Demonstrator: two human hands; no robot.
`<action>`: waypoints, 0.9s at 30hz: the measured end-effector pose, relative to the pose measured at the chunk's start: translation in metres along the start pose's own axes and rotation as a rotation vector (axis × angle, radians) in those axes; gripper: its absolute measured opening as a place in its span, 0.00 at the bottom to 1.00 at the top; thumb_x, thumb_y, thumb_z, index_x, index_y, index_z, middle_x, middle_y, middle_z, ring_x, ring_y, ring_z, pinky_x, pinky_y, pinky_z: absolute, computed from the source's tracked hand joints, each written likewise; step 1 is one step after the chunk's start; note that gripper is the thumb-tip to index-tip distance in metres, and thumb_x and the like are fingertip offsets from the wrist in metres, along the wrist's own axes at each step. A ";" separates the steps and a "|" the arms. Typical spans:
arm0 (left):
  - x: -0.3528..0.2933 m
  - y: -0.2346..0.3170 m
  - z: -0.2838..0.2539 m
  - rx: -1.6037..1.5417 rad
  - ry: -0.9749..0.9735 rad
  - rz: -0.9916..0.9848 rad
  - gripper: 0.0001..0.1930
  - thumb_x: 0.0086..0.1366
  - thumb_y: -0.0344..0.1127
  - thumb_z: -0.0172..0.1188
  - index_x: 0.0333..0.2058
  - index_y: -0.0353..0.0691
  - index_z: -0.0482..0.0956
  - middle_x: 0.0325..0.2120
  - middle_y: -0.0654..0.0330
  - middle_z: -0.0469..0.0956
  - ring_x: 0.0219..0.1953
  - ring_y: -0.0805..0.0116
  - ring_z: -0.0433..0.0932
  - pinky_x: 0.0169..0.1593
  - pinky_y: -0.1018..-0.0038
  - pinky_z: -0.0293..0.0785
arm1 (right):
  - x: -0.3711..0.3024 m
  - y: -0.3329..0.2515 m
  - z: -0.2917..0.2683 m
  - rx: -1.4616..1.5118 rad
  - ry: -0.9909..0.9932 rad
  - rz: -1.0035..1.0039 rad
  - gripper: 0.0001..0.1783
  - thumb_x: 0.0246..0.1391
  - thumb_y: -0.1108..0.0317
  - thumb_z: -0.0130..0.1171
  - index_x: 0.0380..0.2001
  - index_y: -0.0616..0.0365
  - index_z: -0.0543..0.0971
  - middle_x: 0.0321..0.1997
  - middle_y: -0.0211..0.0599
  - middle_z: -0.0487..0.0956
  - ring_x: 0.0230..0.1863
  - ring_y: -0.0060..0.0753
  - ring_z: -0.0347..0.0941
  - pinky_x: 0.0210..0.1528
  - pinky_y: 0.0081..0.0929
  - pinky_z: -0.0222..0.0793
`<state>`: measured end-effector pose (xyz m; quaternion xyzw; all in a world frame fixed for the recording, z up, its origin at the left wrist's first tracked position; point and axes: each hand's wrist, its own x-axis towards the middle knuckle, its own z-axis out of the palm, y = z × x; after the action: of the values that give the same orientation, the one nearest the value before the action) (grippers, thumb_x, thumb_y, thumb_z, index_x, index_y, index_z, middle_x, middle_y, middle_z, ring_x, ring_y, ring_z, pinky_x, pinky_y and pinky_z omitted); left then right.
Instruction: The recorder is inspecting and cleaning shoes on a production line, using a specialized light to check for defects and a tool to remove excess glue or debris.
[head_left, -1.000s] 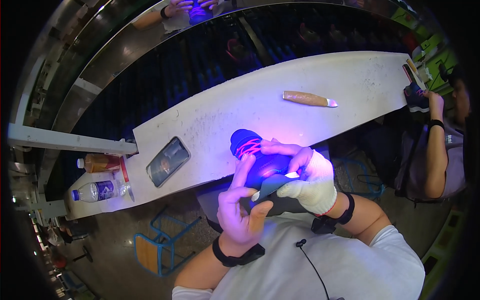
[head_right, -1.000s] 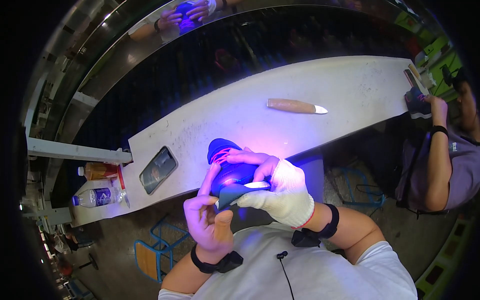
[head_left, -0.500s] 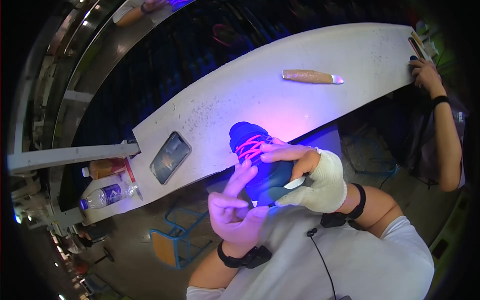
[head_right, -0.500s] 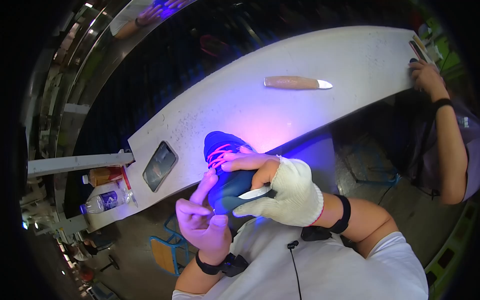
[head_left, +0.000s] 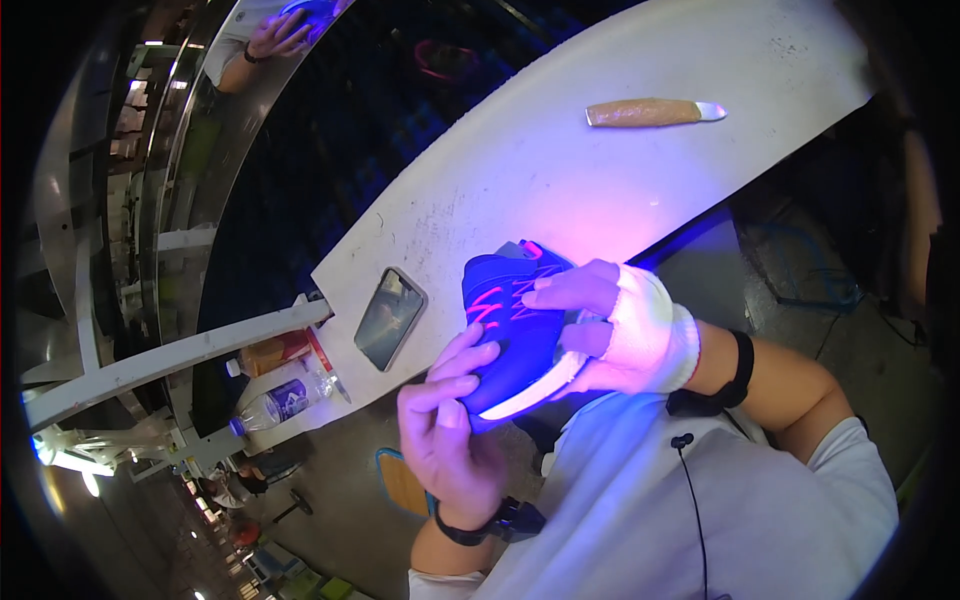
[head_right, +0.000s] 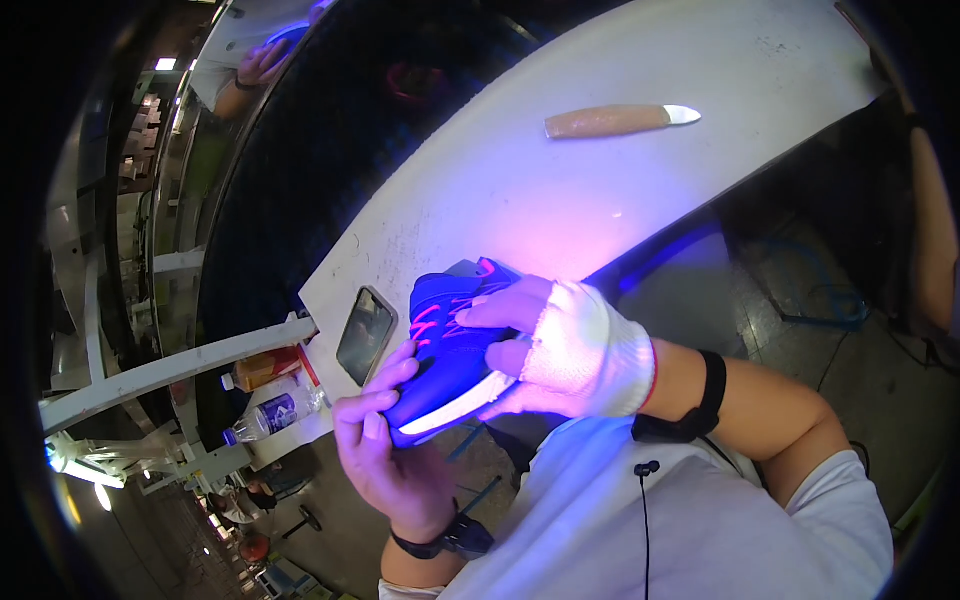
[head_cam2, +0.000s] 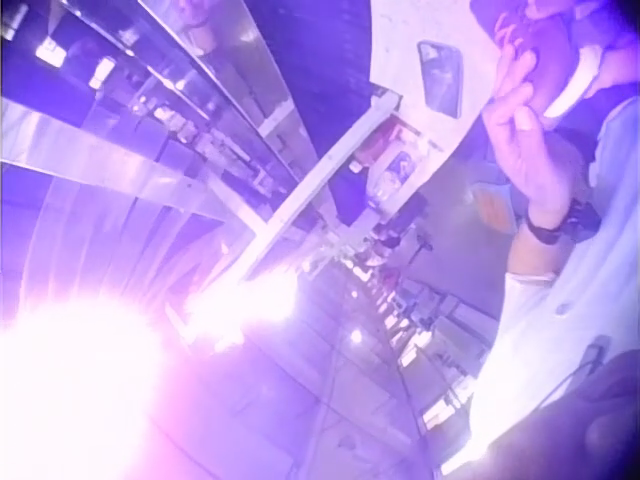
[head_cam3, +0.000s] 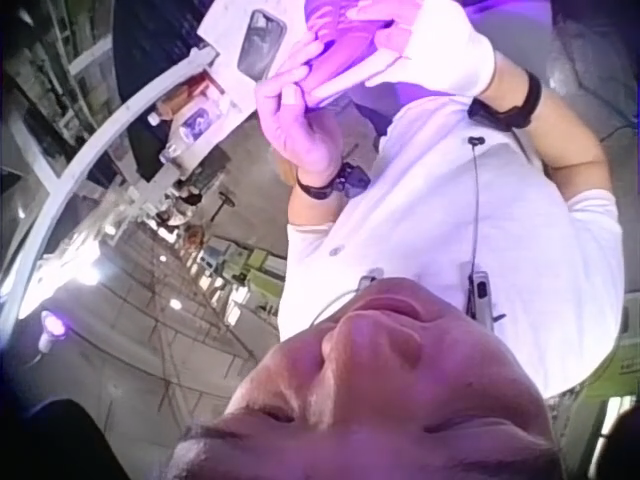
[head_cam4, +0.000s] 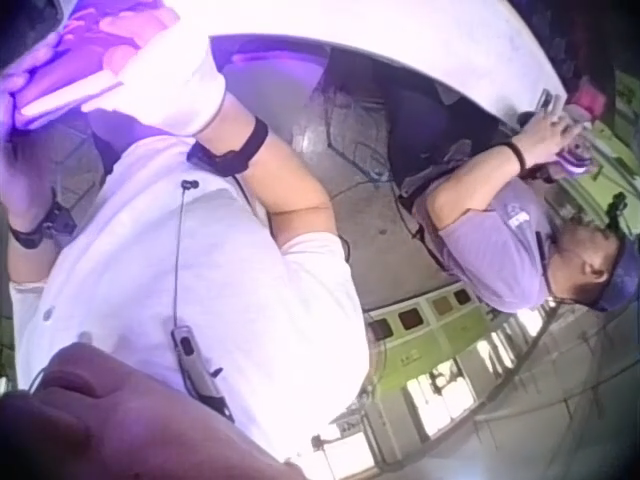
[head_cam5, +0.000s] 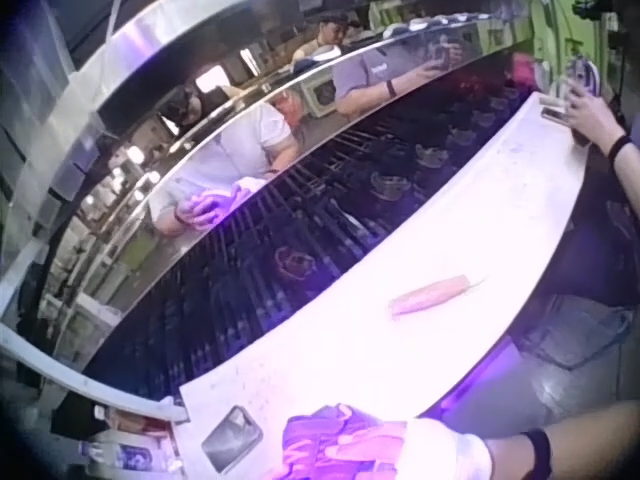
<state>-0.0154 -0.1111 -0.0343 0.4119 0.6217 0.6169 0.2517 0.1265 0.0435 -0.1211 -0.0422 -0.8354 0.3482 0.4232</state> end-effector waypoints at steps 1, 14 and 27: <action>0.004 0.005 -0.006 0.010 0.025 -0.052 0.18 0.81 0.46 0.50 0.48 0.33 0.75 0.52 0.35 0.83 0.65 0.34 0.77 0.73 0.42 0.64 | -0.001 0.004 0.004 0.006 -0.023 0.031 0.29 0.34 0.50 0.86 0.33 0.53 0.81 0.58 0.46 0.84 0.49 0.52 0.86 0.45 0.44 0.84; 0.020 0.003 -0.029 0.564 -0.344 0.095 0.34 0.41 0.45 0.89 0.42 0.30 0.84 0.46 0.42 0.89 0.58 0.37 0.85 0.64 0.50 0.80 | -0.002 0.010 0.014 -0.105 -0.032 -0.094 0.26 0.42 0.45 0.82 0.36 0.53 0.86 0.53 0.37 0.86 0.45 0.42 0.87 0.37 0.39 0.87; -0.002 -0.032 -0.067 0.381 -0.264 0.110 0.20 0.47 0.30 0.86 0.35 0.33 0.84 0.41 0.45 0.90 0.58 0.33 0.84 0.63 0.46 0.80 | 0.019 0.000 0.011 -0.086 -0.302 0.067 0.27 0.43 0.42 0.73 0.28 0.57 0.80 0.52 0.47 0.84 0.55 0.55 0.80 0.51 0.52 0.81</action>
<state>-0.0760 -0.1473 -0.0581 0.5623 0.6653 0.4419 0.2144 0.1064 0.0450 -0.1125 -0.0352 -0.9018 0.3282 0.2789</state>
